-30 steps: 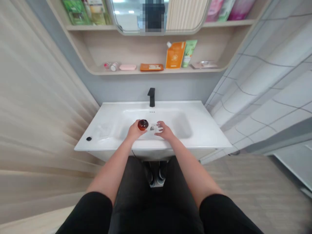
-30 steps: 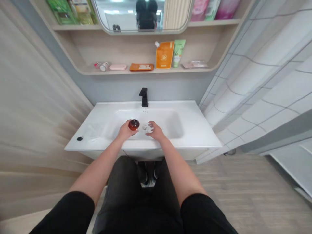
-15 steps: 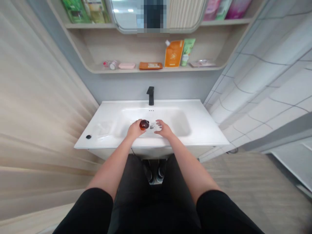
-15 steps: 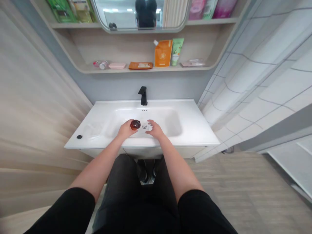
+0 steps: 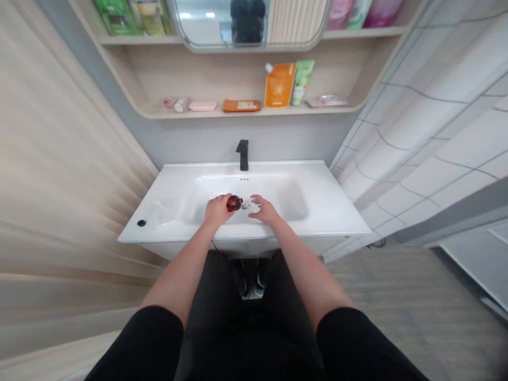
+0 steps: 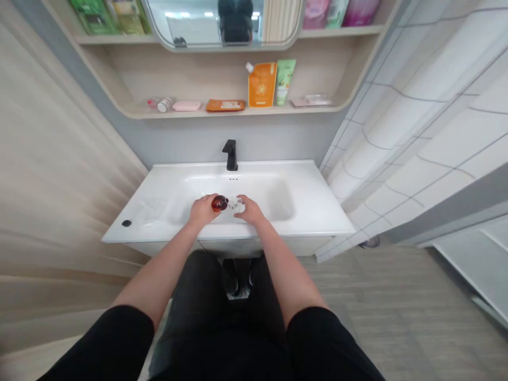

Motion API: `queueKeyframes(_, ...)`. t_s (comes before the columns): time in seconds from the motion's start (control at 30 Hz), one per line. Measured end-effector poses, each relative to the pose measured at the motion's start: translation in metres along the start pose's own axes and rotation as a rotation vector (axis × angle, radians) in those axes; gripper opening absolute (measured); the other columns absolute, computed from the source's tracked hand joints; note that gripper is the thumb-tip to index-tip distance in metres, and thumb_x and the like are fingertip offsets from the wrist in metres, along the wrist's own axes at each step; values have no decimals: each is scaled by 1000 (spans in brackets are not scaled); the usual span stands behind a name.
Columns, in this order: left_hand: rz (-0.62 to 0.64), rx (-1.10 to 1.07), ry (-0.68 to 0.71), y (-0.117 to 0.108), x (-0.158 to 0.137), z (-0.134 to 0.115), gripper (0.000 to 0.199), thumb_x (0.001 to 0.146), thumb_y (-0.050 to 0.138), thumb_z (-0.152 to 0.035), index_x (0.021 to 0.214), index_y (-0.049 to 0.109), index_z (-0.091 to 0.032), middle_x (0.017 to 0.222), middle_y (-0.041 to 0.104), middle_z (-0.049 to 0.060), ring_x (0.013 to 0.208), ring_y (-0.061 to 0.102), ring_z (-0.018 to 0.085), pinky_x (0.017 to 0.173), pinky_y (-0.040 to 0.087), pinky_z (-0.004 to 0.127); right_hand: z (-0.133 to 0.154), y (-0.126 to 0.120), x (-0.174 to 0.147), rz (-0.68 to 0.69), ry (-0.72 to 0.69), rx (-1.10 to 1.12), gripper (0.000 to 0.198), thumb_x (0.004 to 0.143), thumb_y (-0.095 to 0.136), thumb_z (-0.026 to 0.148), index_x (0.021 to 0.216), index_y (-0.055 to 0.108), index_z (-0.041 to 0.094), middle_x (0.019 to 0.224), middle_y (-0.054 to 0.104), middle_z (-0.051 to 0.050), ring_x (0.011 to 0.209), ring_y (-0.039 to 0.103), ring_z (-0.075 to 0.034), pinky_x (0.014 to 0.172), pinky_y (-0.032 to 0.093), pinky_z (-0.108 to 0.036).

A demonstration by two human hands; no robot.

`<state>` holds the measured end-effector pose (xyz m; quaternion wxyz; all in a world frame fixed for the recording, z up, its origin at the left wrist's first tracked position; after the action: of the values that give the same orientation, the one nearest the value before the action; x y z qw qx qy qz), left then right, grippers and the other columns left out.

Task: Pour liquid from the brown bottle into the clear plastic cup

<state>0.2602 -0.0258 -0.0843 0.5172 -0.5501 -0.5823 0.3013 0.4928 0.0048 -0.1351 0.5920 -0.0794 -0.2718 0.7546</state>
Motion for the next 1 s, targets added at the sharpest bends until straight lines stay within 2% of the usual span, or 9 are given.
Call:
queueKeyframes(0.47, -13, 24, 3, -3, -2, -5, 66, 88, 80, -31, 153, 64, -27, 145, 72, 16, 134, 64, 40, 117, 42, 51, 1, -1, 0, -8, 9, -19, 87, 64, 99, 27, 143, 64, 32, 123, 77, -6, 115, 74, -29, 107, 59, -48)
queueKeyframes(1.0, -27, 24, 7, -7, -4, -6, 65, 91, 74, -25, 155, 64, -27, 149, 70, 16, 136, 62, 40, 121, 38, 52, 2, -1, 0, -9, 15, -16, 88, 62, 99, 26, 143, 65, 31, 121, 77, -5, 113, 75, -29, 106, 59, -47)
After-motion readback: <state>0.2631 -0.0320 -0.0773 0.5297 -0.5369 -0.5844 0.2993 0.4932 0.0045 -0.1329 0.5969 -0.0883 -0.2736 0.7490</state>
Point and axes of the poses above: each hand's wrist, its own x-axis towards the middle knuckle, its own y-axis out of the palm, z = x × y, the point moved 6 cm from there along x, towards the middle knuckle
